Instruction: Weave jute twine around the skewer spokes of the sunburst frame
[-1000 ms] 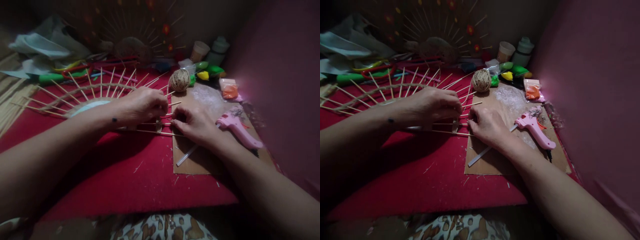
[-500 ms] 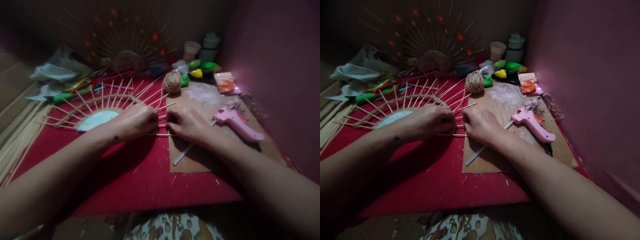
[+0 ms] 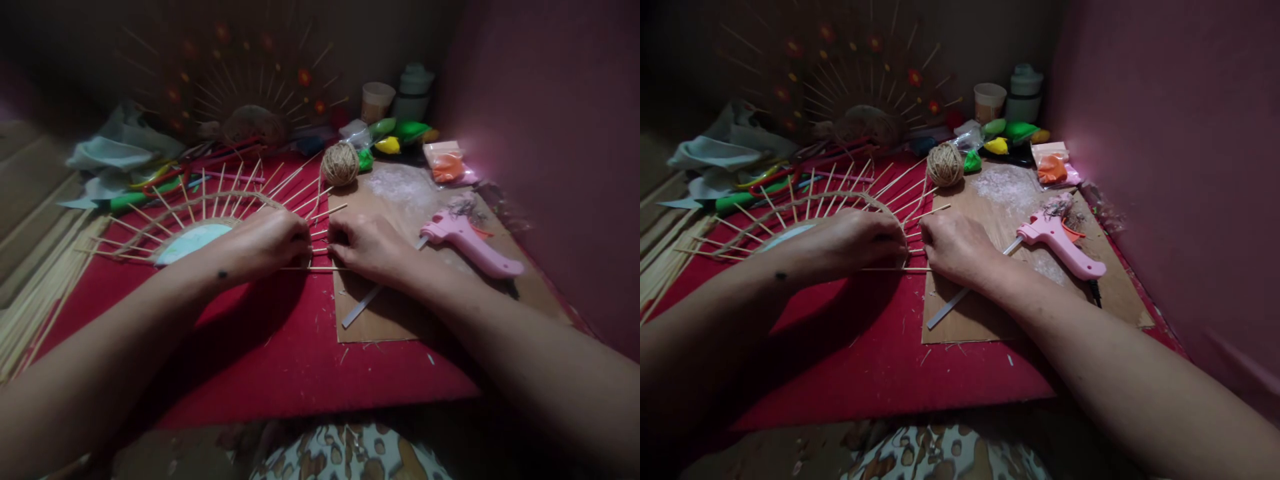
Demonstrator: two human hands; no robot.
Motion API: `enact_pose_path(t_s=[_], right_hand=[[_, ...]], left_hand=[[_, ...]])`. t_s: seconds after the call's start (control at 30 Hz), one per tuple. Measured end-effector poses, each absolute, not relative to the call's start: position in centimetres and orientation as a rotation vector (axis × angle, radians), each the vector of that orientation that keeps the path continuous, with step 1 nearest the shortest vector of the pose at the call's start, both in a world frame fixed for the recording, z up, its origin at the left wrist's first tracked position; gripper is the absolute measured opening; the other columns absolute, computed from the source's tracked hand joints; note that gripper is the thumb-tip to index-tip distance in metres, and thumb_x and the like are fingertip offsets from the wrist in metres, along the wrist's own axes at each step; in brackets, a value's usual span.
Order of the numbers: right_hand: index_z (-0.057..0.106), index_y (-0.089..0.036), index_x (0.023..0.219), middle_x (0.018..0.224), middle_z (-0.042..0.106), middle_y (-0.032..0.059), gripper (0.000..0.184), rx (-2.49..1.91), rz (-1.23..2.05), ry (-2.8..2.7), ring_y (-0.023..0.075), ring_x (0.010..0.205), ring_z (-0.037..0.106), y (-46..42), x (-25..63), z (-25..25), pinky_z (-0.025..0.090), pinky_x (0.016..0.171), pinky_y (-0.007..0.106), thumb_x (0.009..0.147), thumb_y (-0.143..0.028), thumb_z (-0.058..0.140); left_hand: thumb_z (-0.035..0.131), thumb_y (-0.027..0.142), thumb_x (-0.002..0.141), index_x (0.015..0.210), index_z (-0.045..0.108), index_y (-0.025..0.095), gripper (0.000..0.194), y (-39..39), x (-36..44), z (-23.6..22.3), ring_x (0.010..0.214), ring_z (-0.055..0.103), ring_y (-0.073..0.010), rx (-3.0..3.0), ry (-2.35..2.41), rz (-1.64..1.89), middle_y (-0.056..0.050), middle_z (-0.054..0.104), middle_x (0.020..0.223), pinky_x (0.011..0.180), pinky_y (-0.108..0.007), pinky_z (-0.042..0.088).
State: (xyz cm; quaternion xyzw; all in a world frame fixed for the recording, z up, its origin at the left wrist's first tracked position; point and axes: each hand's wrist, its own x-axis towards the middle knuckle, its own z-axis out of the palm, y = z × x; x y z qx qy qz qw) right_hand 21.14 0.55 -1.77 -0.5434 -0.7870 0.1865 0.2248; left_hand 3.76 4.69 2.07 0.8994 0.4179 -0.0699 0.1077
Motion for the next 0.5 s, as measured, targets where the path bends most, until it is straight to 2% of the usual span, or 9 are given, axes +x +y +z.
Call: enact_pose_path(t_s=[0.17,0.5], right_hand=[[0.061,-0.016,0.076,0.077,0.063,0.0041,0.008,-1.515,0.507,-2.184,0.0136,0.07,0.052,0.6,21.1,-1.8,0.035,0.063,0.026,0.079,-0.012,0.056],[0.062,-0.016,0.076,0.076,0.063,0.0036,0.008,-1.521,0.465,-2.182,0.0134,0.068,0.051,0.6,21.1,-1.9,0.033,0.061,0.026,0.079,-0.013,0.056]], left_hand=[[0.052,0.024,0.081,0.081,0.071,0.019,0.02,4.7,3.1,2.2,0.066,0.056,-0.012,2.626,1.269,-0.114,-0.001,0.067,0.076,0.062,-0.024,0.035],[0.052,0.023,0.077,0.079,0.069,0.018,0.018,4.7,3.8,1.3,0.064,0.054,-0.0128,2.645,1.302,-0.155,-0.002,0.066,0.072,0.059,-0.024,0.035]])
